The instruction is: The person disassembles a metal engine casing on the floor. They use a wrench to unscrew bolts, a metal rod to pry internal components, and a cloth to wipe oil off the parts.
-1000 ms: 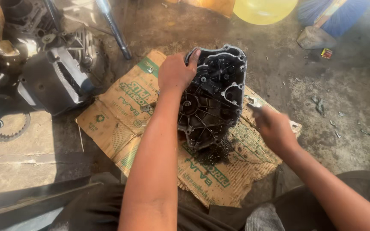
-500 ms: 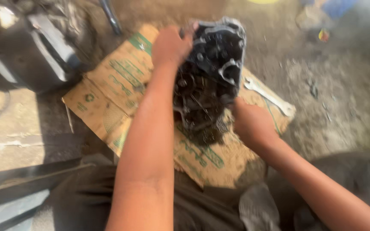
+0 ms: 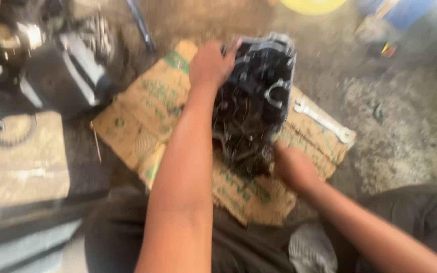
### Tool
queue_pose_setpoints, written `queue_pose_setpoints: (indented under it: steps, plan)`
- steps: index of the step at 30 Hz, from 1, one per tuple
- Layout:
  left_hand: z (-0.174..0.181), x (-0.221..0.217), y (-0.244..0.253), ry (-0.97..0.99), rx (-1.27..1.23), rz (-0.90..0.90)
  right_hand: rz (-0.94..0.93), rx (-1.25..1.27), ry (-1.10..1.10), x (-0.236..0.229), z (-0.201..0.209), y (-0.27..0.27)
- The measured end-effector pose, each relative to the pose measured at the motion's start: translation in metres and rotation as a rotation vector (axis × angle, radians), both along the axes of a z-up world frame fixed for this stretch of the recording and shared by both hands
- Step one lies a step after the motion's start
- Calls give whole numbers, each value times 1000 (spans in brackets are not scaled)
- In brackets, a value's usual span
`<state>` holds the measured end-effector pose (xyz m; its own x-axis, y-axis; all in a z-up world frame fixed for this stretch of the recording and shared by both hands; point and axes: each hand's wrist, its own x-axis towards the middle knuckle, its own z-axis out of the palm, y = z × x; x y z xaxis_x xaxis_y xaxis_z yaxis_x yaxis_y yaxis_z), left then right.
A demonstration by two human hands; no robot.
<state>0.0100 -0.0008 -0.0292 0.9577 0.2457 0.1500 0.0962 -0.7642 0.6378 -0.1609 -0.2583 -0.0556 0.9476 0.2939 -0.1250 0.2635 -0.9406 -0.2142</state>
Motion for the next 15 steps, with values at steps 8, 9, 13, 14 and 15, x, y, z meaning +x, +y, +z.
queue_pose_setpoints:
  steps: [8, 9, 13, 14, 15]
  plan:
    - [1, -1, 5, 42, -47, -2, -41, -75, 38, 9, 18, 7]
    - [6, 5, 3, 42, -36, -10, -51, -39, 37, 10, 33, 10]
    - [-2, 9, 20, 44, -3, 97, -225, 347, -154, 18, 77, 18]
    - [-6, 12, 17, 65, -25, 86, -315, 465, -200, 20, 83, 13]
    - [-10, 14, 13, 86, -48, 75, -406, 581, -247, 21, 86, 9]
